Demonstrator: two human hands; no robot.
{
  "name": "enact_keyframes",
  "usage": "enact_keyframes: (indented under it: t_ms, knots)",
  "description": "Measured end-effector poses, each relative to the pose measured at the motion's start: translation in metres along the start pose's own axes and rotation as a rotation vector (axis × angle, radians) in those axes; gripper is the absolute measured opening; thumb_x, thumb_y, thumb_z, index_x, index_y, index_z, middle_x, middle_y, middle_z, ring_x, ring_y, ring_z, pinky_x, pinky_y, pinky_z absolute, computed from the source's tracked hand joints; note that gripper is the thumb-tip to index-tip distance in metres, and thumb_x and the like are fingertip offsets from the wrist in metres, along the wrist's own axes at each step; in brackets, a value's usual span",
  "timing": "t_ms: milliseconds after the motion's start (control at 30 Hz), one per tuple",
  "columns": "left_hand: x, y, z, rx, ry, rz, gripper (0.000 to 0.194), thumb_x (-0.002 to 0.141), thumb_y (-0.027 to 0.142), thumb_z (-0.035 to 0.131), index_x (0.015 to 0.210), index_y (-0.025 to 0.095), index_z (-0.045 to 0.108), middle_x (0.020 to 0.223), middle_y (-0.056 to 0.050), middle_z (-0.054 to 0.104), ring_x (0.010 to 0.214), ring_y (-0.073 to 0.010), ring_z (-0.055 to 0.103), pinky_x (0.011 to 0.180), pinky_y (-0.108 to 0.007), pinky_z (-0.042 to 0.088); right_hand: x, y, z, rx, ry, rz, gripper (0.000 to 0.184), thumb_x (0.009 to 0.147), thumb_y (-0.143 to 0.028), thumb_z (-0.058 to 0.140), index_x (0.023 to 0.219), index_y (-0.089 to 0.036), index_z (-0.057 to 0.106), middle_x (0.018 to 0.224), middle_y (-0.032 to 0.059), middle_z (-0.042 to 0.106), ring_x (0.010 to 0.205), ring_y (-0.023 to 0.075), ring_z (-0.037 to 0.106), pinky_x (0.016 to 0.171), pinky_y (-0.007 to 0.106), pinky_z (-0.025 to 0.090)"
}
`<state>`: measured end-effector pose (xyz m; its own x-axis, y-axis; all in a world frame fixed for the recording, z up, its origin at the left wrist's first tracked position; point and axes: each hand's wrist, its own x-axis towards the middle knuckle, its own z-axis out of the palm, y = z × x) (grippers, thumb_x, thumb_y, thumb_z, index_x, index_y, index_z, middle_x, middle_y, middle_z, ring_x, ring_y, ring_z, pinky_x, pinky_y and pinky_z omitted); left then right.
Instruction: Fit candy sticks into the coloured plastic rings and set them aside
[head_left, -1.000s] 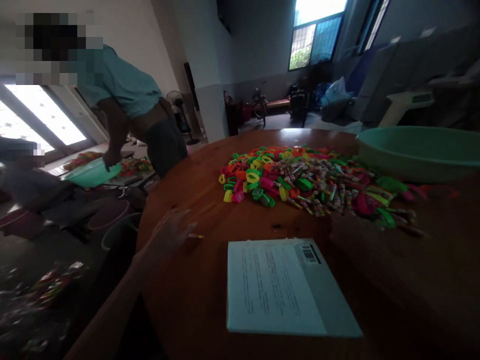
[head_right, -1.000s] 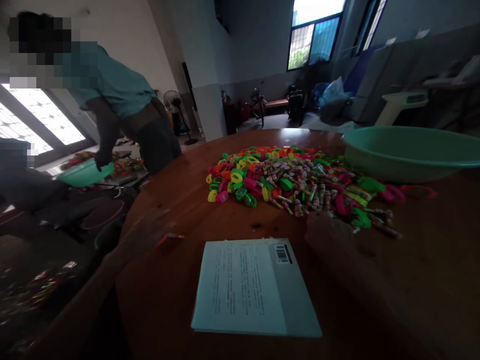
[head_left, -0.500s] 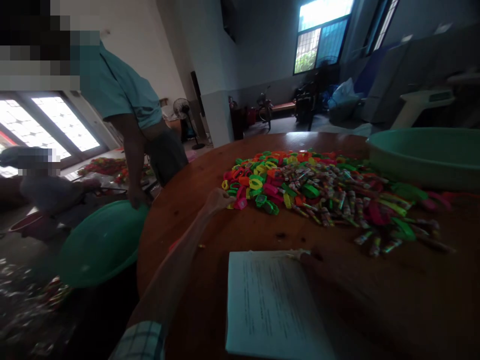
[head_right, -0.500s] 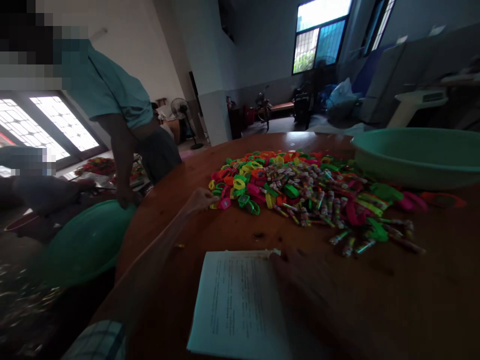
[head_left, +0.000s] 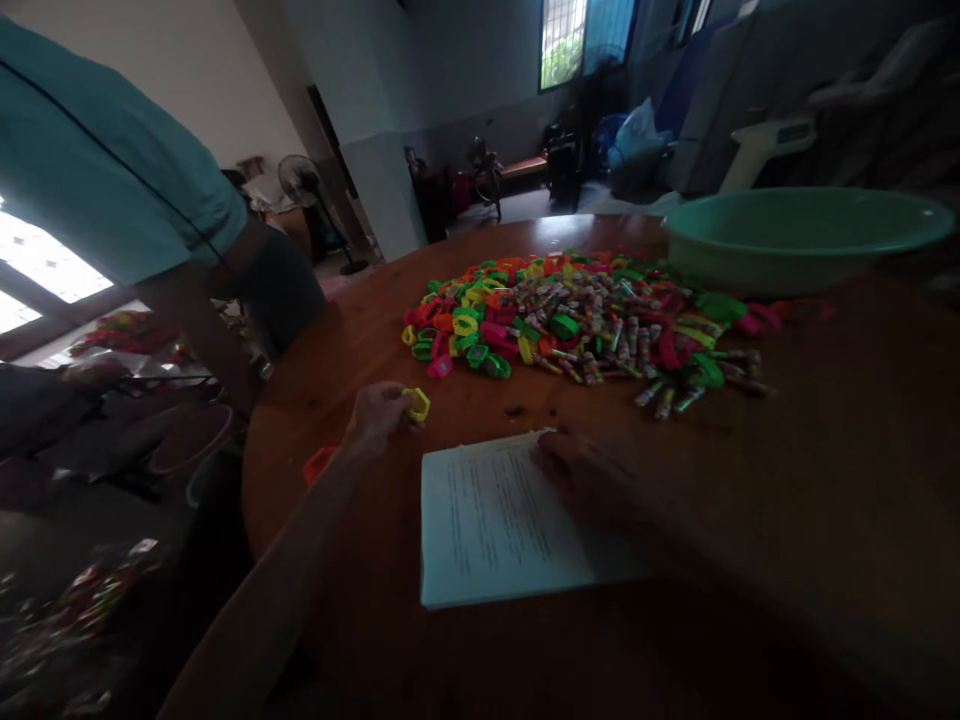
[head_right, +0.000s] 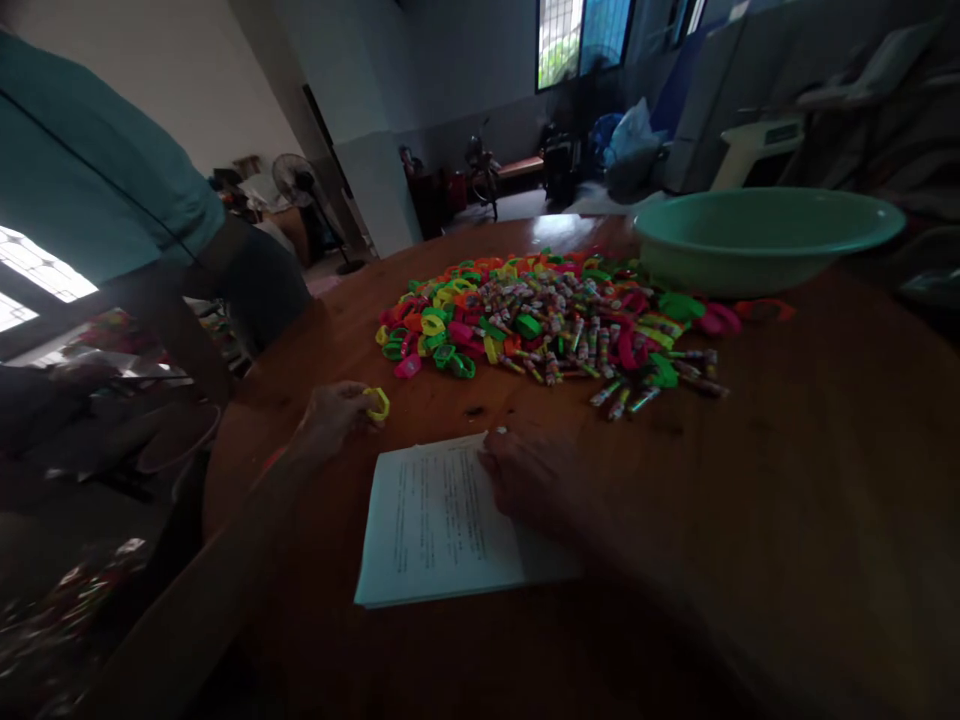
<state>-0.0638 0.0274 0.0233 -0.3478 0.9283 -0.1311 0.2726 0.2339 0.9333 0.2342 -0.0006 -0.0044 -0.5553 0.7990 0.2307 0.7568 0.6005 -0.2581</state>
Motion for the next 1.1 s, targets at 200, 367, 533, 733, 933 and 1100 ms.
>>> enact_keyframes:
  t_ms: [200, 367, 533, 733, 933, 1100]
  knots:
    - [-0.033, 0.000, 0.058, 0.020, -0.069, 0.131, 0.028, 0.075, 0.027, 0.069, 0.100, 0.012, 0.067, 0.080, -0.005, 0.072, 0.061, -0.0141, 0.066, 0.053, -0.023, 0.052, -0.004, -0.010, 0.000, 0.017, 0.007, 0.058, 0.019, 0.095, -0.018, 0.048, 0.098, -0.014, 0.066, 0.092, 0.0094, 0.062, 0.077, 0.0190, 0.056, 0.062, 0.030, 0.028]
    - [-0.035, -0.010, 0.059, 0.282, -0.148, 0.367, 0.035, 0.085, 0.024, 0.056, 0.114, 0.012, 0.072, 0.080, -0.006, 0.073, 0.068, -0.0139, 0.066, 0.062, -0.023, 0.049, -0.014, -0.010, -0.004, -0.022, -0.047, -0.012, 0.020, 0.095, -0.016, 0.049, 0.089, -0.013, 0.068, 0.090, 0.0100, 0.060, 0.077, 0.0189, 0.055, 0.064, 0.031, 0.030]
    - [-0.037, -0.020, 0.043, 0.389, -0.173, 0.417, 0.023, 0.084, 0.032, 0.061, 0.087, 0.014, 0.076, 0.072, -0.003, 0.068, 0.061, -0.0120, 0.057, 0.055, -0.022, 0.038, -0.014, -0.010, 0.003, 0.078, 0.022, -0.047, 0.024, 0.097, -0.015, 0.047, 0.082, -0.014, 0.065, 0.087, 0.0082, 0.058, 0.074, 0.0169, 0.052, 0.065, 0.031, 0.031]
    - [-0.043, -0.021, 0.042, 0.538, -0.089, 0.445, 0.024, 0.082, 0.037, 0.062, 0.075, 0.016, 0.072, 0.062, 0.002, 0.057, 0.057, -0.0103, 0.048, 0.055, -0.024, 0.030, 0.000, -0.023, 0.017, 0.291, 0.120, -0.083, 0.029, 0.102, -0.025, 0.045, 0.082, -0.015, 0.063, 0.084, 0.0067, 0.058, 0.072, 0.0156, 0.052, 0.066, 0.030, 0.031]
    - [-0.049, -0.022, 0.041, 0.629, -0.052, 0.451, 0.030, 0.084, 0.042, 0.062, 0.068, 0.016, 0.065, 0.063, 0.002, 0.054, 0.060, -0.0108, 0.044, 0.058, -0.026, 0.027, 0.010, -0.034, 0.022, 0.358, 0.160, -0.128, 0.024, 0.100, -0.024, 0.047, 0.084, -0.015, 0.062, 0.079, 0.0055, 0.059, 0.069, 0.0159, 0.052, 0.064, 0.030, 0.032]
    - [-0.050, -0.025, 0.039, 0.676, -0.034, 0.487, 0.037, 0.084, 0.044, 0.061, 0.060, 0.016, 0.055, 0.060, 0.002, 0.050, 0.058, -0.0108, 0.040, 0.058, -0.027, 0.024, 0.017, -0.036, 0.026, 0.372, 0.192, -0.158, 0.023, 0.101, -0.023, 0.046, 0.090, -0.013, 0.064, 0.083, 0.0073, 0.061, 0.072, 0.0168, 0.054, 0.067, 0.030, 0.036]
